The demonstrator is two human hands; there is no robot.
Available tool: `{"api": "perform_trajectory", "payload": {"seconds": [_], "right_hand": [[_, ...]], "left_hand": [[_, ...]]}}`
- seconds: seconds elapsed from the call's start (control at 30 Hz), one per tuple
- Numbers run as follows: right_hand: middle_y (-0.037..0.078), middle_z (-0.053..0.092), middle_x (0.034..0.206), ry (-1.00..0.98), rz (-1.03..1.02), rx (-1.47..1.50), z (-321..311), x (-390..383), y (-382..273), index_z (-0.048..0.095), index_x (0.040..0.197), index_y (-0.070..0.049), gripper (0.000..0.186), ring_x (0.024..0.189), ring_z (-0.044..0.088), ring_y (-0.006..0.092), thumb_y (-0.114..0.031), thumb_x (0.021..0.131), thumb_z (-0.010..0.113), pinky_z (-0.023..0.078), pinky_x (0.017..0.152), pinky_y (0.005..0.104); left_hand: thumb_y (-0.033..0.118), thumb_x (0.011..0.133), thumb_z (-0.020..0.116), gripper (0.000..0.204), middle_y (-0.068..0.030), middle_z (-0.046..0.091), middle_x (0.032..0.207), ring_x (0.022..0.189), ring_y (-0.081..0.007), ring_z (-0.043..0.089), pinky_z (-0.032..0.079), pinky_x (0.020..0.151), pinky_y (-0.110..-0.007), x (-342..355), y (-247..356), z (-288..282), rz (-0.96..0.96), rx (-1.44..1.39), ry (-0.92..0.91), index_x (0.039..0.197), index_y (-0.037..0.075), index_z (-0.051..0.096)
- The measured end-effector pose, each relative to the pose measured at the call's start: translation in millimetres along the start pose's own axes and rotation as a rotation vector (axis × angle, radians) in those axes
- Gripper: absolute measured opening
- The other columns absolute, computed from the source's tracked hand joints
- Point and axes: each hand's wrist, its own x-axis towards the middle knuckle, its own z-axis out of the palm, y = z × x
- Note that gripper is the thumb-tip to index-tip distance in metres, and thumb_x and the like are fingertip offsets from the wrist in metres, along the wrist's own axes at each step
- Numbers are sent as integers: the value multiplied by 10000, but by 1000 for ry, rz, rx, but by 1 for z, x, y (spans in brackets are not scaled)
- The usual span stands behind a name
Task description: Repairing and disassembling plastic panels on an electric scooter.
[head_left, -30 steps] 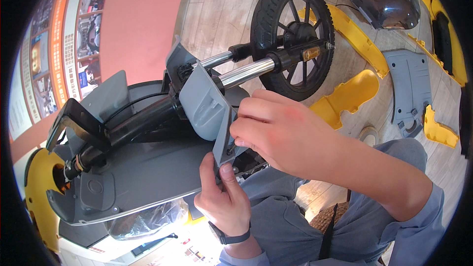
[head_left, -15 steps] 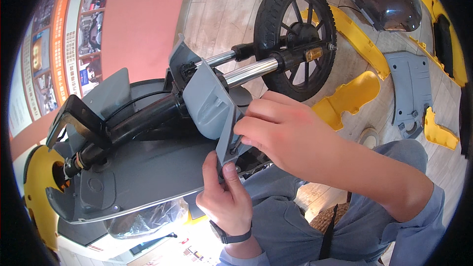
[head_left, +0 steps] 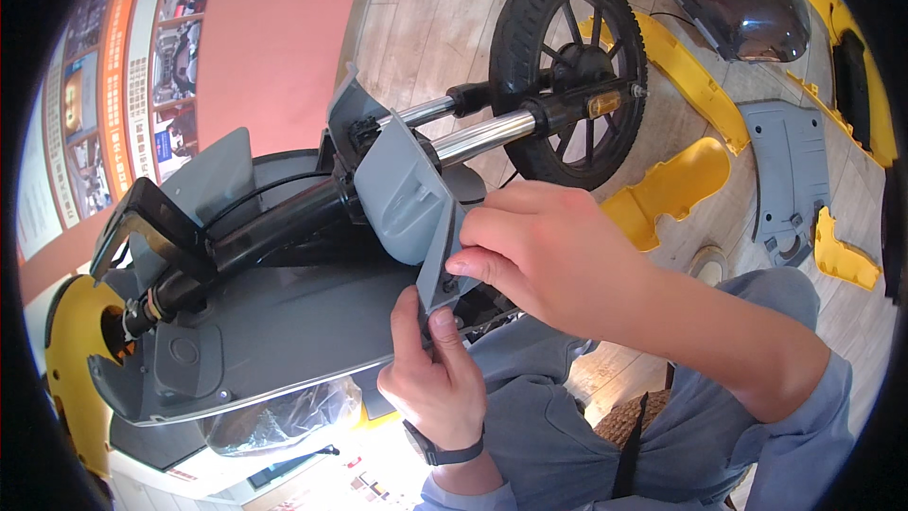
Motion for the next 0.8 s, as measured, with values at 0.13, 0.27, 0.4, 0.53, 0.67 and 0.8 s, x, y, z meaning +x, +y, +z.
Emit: {"api": "perform_trajectory", "payload": {"seconds": [0.13, 0.27, 0.4, 0.53, 0.67, 0.8], "right_hand": [[88, 606, 758, -47, 5, -94, -1, 1, -3, 638, 834, -41, 226, 805, 622, 298, -240, 941, 641, 509, 681, 403], [93, 602, 774, -39, -77, -206, 0, -2, -6, 634, 846, -40, 218, 776, 607, 300, -229, 953, 630, 511, 682, 404], [107, 579, 826, 71, -39, -27, 14, -6, -1, 620, 874, -48, 141, 761, 585, 309, -174, 929, 653, 474, 622, 407], [128, 610, 883, 6, 103, 179, 7, -7, -5, 628, 944, -23, 85, 793, 619, 329, -101, 911, 640, 503, 678, 403], [140, 626, 887, -53, 164, 231, -2, -5, -5, 642, 932, -22, 54, 825, 638, 352, -64, 905, 622, 513, 717, 407], [133, 633, 893, -91, 96, 169, -4, -2, -1, 659, 910, -23, 48, 840, 645, 340, -47, 880, 630, 521, 720, 397]], "left_hand": [[192, 995, 611, 290, -190, 685, 719, 638, -307, 726, 514, 560, -330, 0, 1, -1, 3, 5, 4, 1215, 5, 630], [201, 995, 610, 298, -193, 683, 710, 629, -314, 721, 515, 555, -338, 0, -2, 0, 43, -1, 26, 1219, 6, 628], [204, 995, 609, 301, -191, 682, 704, 623, -314, 719, 516, 550, -342, 0, -4, 1, 27, 10, 19, 1224, 8, 624], [205, 996, 608, 306, -183, 677, 691, 609, -305, 714, 515, 548, -339, 0, -3, -1, -1, 12, -8, 1229, 7, 619], [209, 998, 605, 313, -178, 673, 683, 599, -296, 711, 511, 546, -331, 0, -2, -1, -2, 3, -13, 1229, -2, 617], [212, 999, 604, 316, -179, 673, 684, 601, -293, 713, 509, 545, -328, 1, -2, -1, 14, 3, -9, 1228, -6, 615]]}}
